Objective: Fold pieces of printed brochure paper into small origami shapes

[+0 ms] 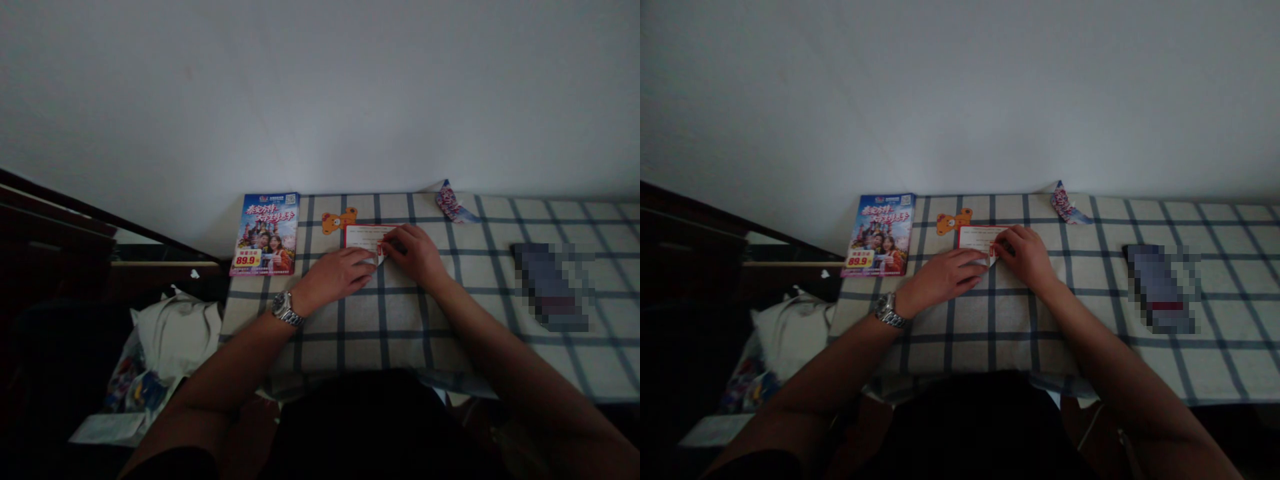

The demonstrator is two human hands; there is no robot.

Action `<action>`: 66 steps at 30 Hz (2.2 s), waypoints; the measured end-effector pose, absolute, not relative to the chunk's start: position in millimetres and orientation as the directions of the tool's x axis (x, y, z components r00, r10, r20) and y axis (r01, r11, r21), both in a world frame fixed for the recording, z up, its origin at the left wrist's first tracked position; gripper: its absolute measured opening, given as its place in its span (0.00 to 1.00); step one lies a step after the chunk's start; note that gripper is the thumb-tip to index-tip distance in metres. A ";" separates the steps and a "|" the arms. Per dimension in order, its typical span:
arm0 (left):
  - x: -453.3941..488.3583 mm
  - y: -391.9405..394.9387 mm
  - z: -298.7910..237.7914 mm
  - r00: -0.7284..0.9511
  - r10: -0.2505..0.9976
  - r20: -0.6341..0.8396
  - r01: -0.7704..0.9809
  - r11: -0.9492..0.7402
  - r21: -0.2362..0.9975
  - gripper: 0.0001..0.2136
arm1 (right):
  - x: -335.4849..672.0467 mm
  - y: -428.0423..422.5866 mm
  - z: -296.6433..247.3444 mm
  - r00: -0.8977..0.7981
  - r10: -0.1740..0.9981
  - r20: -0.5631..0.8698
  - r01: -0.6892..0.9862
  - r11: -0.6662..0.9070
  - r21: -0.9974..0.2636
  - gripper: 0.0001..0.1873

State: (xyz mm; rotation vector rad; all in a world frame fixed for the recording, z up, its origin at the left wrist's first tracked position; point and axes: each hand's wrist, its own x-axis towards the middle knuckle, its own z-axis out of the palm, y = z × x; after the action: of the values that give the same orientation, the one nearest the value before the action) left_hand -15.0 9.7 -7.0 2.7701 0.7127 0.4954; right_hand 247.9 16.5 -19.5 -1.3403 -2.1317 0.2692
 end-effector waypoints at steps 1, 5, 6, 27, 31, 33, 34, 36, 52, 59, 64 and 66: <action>-15.4 9.7 -7.5 0.822 0.507 0.260 0.427 -0.850 0.308 0.12 | 248.1 16.8 -19.3 -0.315 0.872 0.375 0.752 0.470 -0.461 0.04; -18.0 11.7 -11.7 0.823 0.497 0.276 0.399 -0.851 0.342 0.13 | 248.9 17.9 -17.9 -0.327 0.875 0.357 0.760 0.468 -0.450 0.03; -18.7 12.5 -12.6 0.826 0.489 0.281 0.385 -0.853 0.352 0.12 | 248.9 18.0 -17.3 -0.329 0.875 0.354 0.762 0.468 -0.448 0.03; -17.3 9.5 -10.8 0.827 0.492 0.273 0.435 -0.866 0.245 0.17 | 243.8 27.8 -19.9 -0.357 0.861 0.362 0.794 0.484 -0.369 0.04; -16.3 9.4 -13.3 0.834 0.471 0.287 0.415 -0.879 0.236 0.17 | 242.4 26.7 -19.0 -0.356 0.858 0.371 0.798 0.485 -0.357 0.03; -15.2 9.7 -14.4 0.833 0.469 0.294 0.411 -0.880 0.239 0.17 | 241.9 26.2 -18.9 -0.354 0.860 0.368 0.806 0.481 -0.346 0.04; -14.5 9.8 -14.6 0.832 0.470 0.296 0.411 -0.879 0.241 0.17 | 241.9 26.0 -18.9 -0.355 0.860 0.367 0.809 0.479 -0.341 0.04; -13.3 10.1 -14.0 0.830 0.473 0.295 0.412 -0.877 0.245 0.17 | 242.5 25.2 -18.3 -0.365 0.854 0.371 0.809 0.488 -0.328 0.05; -18.9 10.2 -9.8 0.831 0.505 0.233 0.435 -0.851 0.295 0.19 | 262.2 1.7 -19.4 -0.603 0.709 0.365 0.635 0.704 -0.319 0.20; -22.9 13.2 -5.0 0.840 0.487 0.241 0.400 -0.854 0.332 0.17 | 266.9 0.8 -18.0 -0.622 0.706 0.340 0.597 0.708 -0.378 0.20; -23.4 11.7 3.4 0.850 0.477 0.223 0.396 -0.858 0.326 0.17 | 270.2 0.5 -20.7 -0.640 0.688 0.343 0.581 0.725 -0.370 0.19; -24.6 11.3 4.4 0.846 0.488 0.215 0.415 -0.856 0.308 0.17 | 271.7 0.1 -21.6 -0.649 0.682 0.337 0.581 0.731 -0.359 0.20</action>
State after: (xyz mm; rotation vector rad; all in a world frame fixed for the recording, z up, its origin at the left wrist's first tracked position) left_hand -24.6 11.3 4.4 2.7736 0.6899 0.4202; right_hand 271.7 0.1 -21.6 -0.9635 -2.4804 0.3023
